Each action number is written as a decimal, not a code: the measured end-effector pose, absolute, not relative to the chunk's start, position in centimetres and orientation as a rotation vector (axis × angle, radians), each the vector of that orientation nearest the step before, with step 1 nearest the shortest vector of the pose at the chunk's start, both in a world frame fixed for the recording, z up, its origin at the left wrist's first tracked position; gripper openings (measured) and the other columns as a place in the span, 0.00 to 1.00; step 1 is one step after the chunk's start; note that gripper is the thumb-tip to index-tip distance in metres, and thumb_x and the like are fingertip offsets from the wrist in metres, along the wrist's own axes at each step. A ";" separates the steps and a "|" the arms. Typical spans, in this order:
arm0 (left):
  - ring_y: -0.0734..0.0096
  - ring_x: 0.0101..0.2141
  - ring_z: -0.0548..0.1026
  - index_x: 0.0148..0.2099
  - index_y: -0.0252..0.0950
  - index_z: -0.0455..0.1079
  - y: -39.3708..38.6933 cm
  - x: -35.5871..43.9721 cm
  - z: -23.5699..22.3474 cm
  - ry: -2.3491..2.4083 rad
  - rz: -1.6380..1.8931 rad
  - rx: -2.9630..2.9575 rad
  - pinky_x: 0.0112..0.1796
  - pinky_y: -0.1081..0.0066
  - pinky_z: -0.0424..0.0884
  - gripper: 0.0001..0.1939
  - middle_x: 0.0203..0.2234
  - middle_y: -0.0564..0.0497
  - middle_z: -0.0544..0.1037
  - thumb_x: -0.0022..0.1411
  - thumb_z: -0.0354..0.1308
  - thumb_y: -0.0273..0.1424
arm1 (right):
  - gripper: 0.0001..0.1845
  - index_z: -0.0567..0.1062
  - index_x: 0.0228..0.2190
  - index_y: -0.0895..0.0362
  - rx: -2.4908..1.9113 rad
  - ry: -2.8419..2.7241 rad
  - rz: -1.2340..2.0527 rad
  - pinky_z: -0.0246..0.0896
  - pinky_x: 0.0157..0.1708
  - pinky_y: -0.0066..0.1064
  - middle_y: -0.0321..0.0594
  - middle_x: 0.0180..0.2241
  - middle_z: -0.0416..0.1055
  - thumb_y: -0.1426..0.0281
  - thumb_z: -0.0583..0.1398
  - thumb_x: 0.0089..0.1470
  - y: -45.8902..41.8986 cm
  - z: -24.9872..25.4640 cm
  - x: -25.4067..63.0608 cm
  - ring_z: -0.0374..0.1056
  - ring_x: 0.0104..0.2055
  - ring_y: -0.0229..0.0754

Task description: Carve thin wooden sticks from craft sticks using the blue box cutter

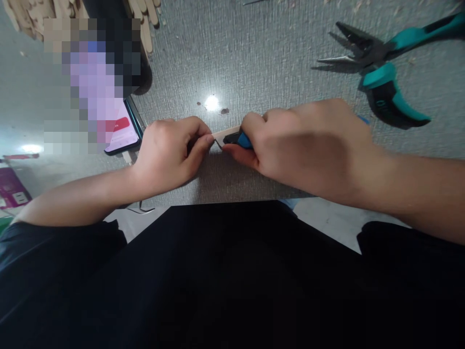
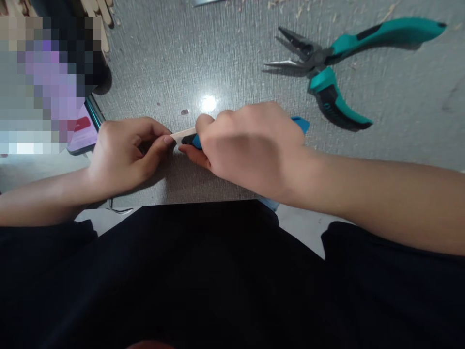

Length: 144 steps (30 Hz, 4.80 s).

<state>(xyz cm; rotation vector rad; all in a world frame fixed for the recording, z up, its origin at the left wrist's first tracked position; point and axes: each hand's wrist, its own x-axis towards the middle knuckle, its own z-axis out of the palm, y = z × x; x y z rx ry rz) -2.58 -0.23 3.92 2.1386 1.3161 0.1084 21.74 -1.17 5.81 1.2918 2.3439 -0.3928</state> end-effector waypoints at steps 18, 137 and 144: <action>0.60 0.26 0.71 0.43 0.40 0.79 0.7 -2.8 3.8 1.227 -0.152 2.425 0.32 0.60 0.60 0.20 0.23 0.48 0.74 0.77 0.47 0.41 | 0.47 0.80 0.55 0.65 1.245 2.290 -0.377 0.53 0.34 0.40 0.61 0.40 0.82 0.44 0.35 0.84 -1.1 6.0 20.9 0.81 0.41 0.62; 0.80 0.21 0.69 0.38 0.35 0.83 -1.6 -2.0 2.0 1.003 0.835 1.208 0.22 0.76 0.63 0.06 0.22 0.56 0.76 0.67 0.75 0.31 | 0.09 0.81 0.39 0.50 1.908 2.854 -1.673 0.71 0.37 0.39 0.36 0.32 0.77 0.61 0.73 0.66 2.2 3.3 21.8 0.72 0.33 0.44; 0.78 0.25 0.76 0.45 0.36 0.87 -1.2 -2.7 2.2 0.806 0.926 1.188 0.26 0.75 0.72 0.13 0.30 0.51 0.85 0.71 0.79 0.42 | 0.09 0.80 0.30 0.52 1.716 2.606 -1.901 0.60 0.28 0.36 0.32 0.23 0.69 0.67 0.71 0.62 0.9 5.0 21.9 0.63 0.26 0.39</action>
